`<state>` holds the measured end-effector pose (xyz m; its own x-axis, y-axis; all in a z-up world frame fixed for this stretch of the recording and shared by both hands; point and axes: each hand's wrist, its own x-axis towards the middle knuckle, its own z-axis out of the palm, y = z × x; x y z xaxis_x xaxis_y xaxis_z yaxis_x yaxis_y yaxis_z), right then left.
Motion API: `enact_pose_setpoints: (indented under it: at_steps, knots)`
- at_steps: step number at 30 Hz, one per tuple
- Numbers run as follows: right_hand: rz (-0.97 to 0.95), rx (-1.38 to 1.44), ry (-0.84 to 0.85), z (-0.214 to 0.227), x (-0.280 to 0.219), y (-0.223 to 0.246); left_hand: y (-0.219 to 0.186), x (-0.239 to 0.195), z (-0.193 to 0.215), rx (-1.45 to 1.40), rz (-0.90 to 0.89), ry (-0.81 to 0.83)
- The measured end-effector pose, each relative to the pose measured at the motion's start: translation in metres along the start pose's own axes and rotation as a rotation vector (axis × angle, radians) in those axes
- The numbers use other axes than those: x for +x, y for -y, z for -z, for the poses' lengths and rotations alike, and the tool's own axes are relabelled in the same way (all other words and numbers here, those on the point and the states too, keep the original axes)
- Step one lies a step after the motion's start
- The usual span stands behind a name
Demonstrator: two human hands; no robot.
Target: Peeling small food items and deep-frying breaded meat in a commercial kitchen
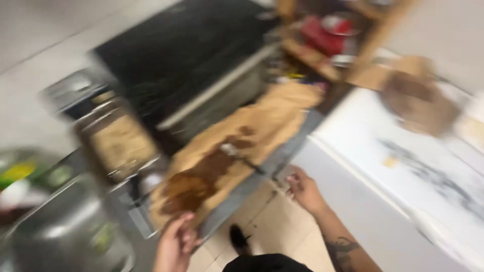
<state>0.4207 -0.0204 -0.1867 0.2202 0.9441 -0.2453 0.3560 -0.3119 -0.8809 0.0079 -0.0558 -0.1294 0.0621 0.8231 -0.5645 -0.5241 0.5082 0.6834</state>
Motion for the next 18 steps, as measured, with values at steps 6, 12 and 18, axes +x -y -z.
enact_pose_setpoints:
  at_steps: [6,12,18]
  knots:
    - [0.076,0.012,-0.256,0.098,-0.130,-0.105,0.122,0.204,0.148,-0.062,0.859,0.140]
    - [-0.228,-0.011,-0.377,0.159,-0.295,-0.195,0.179,0.225,0.012,0.496,0.854,0.275]
    - [-0.581,-0.032,-0.761,0.146,-0.407,-0.325,0.183,0.124,-0.157,0.975,0.732,0.348]
